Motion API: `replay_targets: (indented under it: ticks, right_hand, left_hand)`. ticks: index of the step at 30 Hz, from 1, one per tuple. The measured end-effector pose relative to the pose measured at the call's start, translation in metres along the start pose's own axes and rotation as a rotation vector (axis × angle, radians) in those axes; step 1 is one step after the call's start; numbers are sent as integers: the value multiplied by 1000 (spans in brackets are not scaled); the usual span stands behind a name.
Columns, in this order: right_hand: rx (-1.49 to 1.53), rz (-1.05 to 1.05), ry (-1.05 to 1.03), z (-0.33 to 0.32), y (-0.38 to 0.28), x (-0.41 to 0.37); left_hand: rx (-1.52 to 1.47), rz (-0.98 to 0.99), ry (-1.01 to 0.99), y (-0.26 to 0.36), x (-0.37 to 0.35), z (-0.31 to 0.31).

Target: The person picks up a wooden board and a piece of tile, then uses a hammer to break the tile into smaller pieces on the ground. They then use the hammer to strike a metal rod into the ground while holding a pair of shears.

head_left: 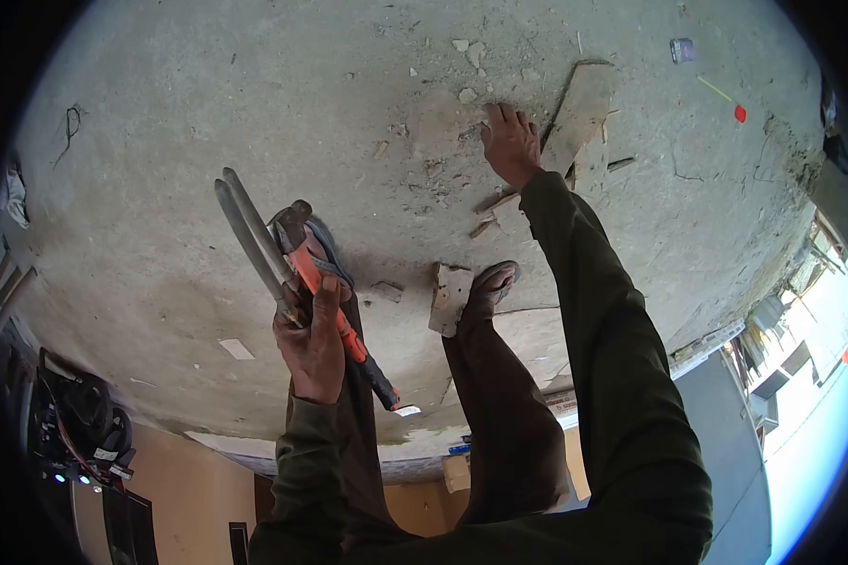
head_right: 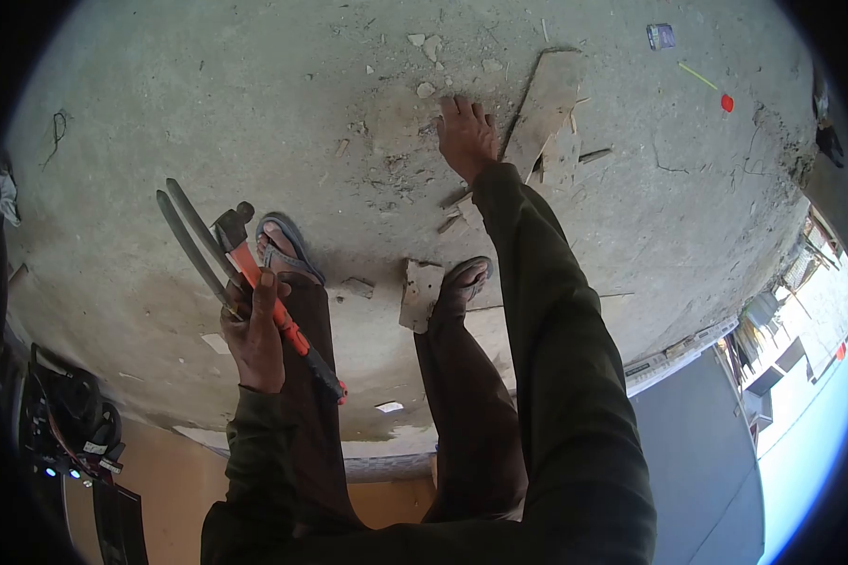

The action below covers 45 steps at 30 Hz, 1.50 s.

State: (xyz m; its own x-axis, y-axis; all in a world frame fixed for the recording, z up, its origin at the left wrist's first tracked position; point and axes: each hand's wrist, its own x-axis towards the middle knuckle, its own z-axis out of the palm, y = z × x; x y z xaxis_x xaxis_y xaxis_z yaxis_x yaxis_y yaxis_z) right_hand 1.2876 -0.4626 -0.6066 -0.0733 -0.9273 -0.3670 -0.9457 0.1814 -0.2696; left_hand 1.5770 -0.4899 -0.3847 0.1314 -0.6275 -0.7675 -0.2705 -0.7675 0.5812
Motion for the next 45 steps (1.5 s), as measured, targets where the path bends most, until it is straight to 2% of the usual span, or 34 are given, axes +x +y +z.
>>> replay_targets:
  ticks: [1, 3, 4, 6, 7, 8, 9, 10, 12, 13, 15, 16, 17, 18, 19, 20, 22, 23, 25, 26, 28, 29, 30, 32, 33, 34, 36, 37, 38, 40, 42, 43, 44, 45]
  right_hand:
    - [93, 133, 171, -12, -13, -9]
    - [538, 252, 73, -21, -39, -51]
    - [968, 350, -191, -49, -64, -71]
    - [1441, 312, -580, -84, -112, -113]
    - [1760, 54, -637, -110, -159, -149]
    - [1783, 228, -791, -122, -172, -159]
    - [1758, 441, -919, -128, -174, -164]
    - [1765, 439, -906, -126, -170, -166]
    - [1517, 396, -497, -117, -156, -168]
    - [1349, 469, -368, -120, -138, -159]
    - [1056, 533, -210, -126, -87, -130]
    - [908, 572, -139, -131, -64, -113]
    - [807, 505, -68, -122, -39, -101]
    - [825, 582, -249, -124, -20, -86]
    - [760, 531, -379, -125, -2, -74]
    - [754, 549, -623, -129, 14, -58]
    - [676, 602, -561, -149, 6, -37]
    - [672, 597, -572, -137, 7, -31]
    - [674, 833, 22, -118, 12, -22]
    - [667, 829, 26, -116, 9, -22]
    - [590, 633, -841, -120, -6, -25]
    - [543, 547, -893, -119, -6, -26]
    - [535, 548, -896, -115, 0, -23]
    - [778, 873, -485, -105, 13, -15]
    - [717, 974, -292, -116, 4, -9]
    - [719, 985, -299, -103, 11, -19]
    - [1193, 1061, -86, -56, 48, -45]
    - [1371, 1069, -216, -78, 18, -42]
    - [776, 997, -601, -103, -9, -38]
    - [785, 835, -780, -107, -24, -54]
    - [919, 895, -459, -94, -11, -58]
    - [745, 972, -301, -96, -9, -56]
    - [747, 974, -300, -86, -2, -60]
    - [907, 1105, -278, -86, -7, -63]
  left_hand:
    - [-20, -18, -36, -2, 0, 1]
    - [-38, -57, -60, 3, -3, 7]
    - [-57, -100, -80, 5, -4, 12]
    - [-72, -106, -85, -4, -4, 20]
    - [-38, -143, -128, -9, -6, 24]
    - [-13, -188, -168, -14, -6, 27]
    - [-25, -118, -170, -14, -8, 31]
    - [-18, -110, -177, -15, -9, 35]
    - [60, -5, -179, -17, -10, 41]
    - [60, -5, -178, -18, -11, 41]
    - [73, -126, -153, -18, -11, 37]
    - [67, -127, -153, -16, -12, 35]
    - [44, -162, -145, -13, -13, 34]
    - [22, -197, -138, -11, -14, 33]
    - [13, -193, -139, -13, -12, 32]
    - [27, -159, -144, -18, -9, 29]
    - [38, -140, -134, -21, -10, 23]
    - [26, -127, -122, -20, -9, 22]
    - [5, -111, -116, -19, -8, 18]
    - [4, -123, -114, -19, -7, 15]
    - [-2, -135, -120, -16, -3, 13]
    - [2, -132, -113, -15, -4, 10]
    - [1, -126, -103, -13, -3, 8]
    - [-25, -112, -98, -9, -2, 2]
    - [-43, -90, -99, -8, 1, -1]
    - [-36, -99, -102, -7, 0, -3]
    - [-22, -97, -80, -4, 1, -2]
    - [-24, -99, -82, -4, 0, -2]
    - [-8, -103, -94, -3, 0, -2]
    - [6, -107, -104, -2, 3, -1]
    - [9, -89, -87, -3, 5, -4]
    - [8, -83, -83, -5, 8, -4]
    - [5, -47, -69, -7, 9, -4]
    - [5, -16, -57, -9, 7, -4]
